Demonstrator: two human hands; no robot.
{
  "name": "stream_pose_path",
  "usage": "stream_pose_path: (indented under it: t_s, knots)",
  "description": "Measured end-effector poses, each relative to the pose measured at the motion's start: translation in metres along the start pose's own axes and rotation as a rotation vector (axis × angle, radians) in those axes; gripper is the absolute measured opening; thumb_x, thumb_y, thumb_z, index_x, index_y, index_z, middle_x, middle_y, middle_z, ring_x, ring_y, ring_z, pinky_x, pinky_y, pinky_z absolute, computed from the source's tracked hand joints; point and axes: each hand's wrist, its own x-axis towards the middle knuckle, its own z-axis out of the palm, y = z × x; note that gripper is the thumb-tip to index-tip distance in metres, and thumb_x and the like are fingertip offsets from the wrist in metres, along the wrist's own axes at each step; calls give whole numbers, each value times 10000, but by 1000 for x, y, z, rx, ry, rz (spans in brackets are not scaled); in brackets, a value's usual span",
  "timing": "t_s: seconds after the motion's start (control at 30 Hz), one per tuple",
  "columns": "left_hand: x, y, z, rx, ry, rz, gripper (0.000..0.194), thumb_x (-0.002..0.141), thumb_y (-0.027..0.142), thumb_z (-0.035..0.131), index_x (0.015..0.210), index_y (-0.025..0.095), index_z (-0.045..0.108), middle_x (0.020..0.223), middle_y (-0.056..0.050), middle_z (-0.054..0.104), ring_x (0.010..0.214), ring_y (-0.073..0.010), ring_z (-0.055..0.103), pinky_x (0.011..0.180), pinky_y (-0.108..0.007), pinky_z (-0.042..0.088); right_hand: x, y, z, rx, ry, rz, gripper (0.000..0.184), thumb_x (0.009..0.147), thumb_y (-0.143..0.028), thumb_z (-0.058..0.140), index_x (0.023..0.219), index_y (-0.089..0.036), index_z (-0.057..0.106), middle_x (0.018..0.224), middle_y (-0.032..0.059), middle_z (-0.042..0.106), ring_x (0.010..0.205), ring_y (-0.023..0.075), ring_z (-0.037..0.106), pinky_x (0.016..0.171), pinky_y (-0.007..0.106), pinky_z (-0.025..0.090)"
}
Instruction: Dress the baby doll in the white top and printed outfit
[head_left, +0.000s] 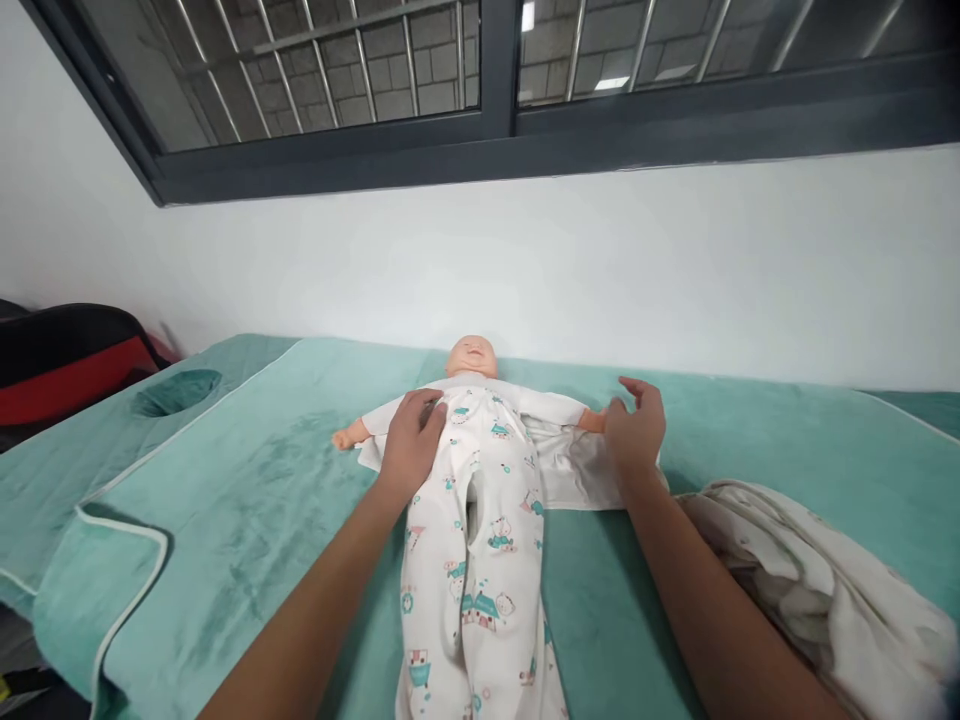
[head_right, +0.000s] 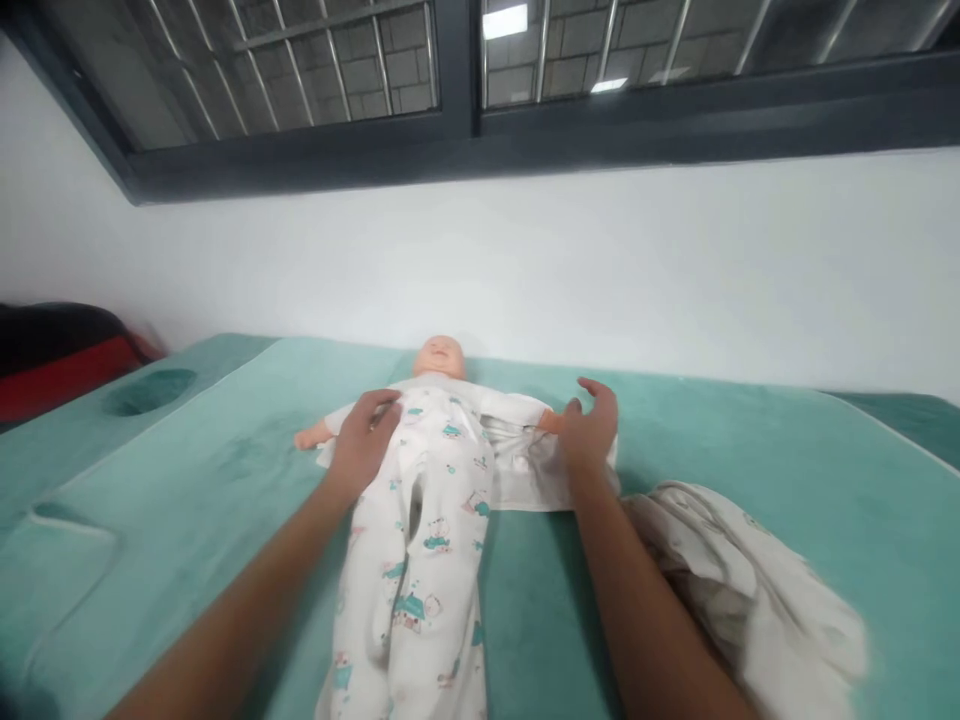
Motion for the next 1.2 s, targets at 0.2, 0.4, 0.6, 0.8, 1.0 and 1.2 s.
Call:
stream_pose_path:
  t_s: [0.2, 0.4, 0.6, 0.8, 1.0, 1.2]
  knots:
    - [-9, -26, -3, -175, -44, -174, 343, 902, 439, 521, 1169, 227, 559, 1269, -62, 583, 1191, -204, 523, 1044, -335, 388, -52, -25, 29, -118, -618, -294, 348, 876, -410, 533, 1181, -256, 599, 1299, 77, 583, 1292, 253, 446, 1115, 465, 298]
    - [-5, -34, -12, -178, -161, -135, 387, 841, 434, 614, 1175, 256, 530, 1320, -57, 515, 1222, -216, 494, 1059, -340, 369, -61, -26, 36, -181, -818, -233, 350, 813, -495, 621, 1081, -270, 604, 1418, 70, 489, 1356, 267, 363, 1141, 488, 224]
    - [-6, -37, -7, -166, -103, -73, 365, 765, 376, 699, 1049, 222, 530, 1325, -68, 455, 1276, -211, 434, 1082, -331, 336, -58, -24, 38, -201, -834, -232, 324, 769, -513, 668, 939, -245, 603, 1358, 80, 474, 1280, 275, 400, 1104, 480, 266]
    - [-12, -36, -5, -2, 27, 52, 275, 779, 398, 664, 663, 213, 497, 953, -22, 542, 1015, -199, 502, 932, -317, 410, -63, -32, 33, -89, -751, -196, 323, 725, -507, 708, 667, -219, 572, 1055, 48, 507, 1071, 236, 490, 992, 383, 363]
    - [-17, -31, -7, -92, -30, -147, 398, 781, 468, 601, 588, 204, 374, 589, 54, 383, 636, -125, 387, 594, -244, 333, -68, -34, 22, 94, -857, 119, 403, 738, -521, 700, 623, -214, 466, 615, -54, 414, 594, 121, 396, 564, 255, 343]
    - [-19, -30, -24, -193, -231, -179, 350, 770, 530, 597, 714, 185, 589, 676, 19, 560, 701, -165, 516, 631, -263, 417, -66, -36, 14, -64, -968, 35, 385, 777, -525, 638, 633, -207, 476, 605, -60, 403, 592, 114, 375, 542, 236, 302]
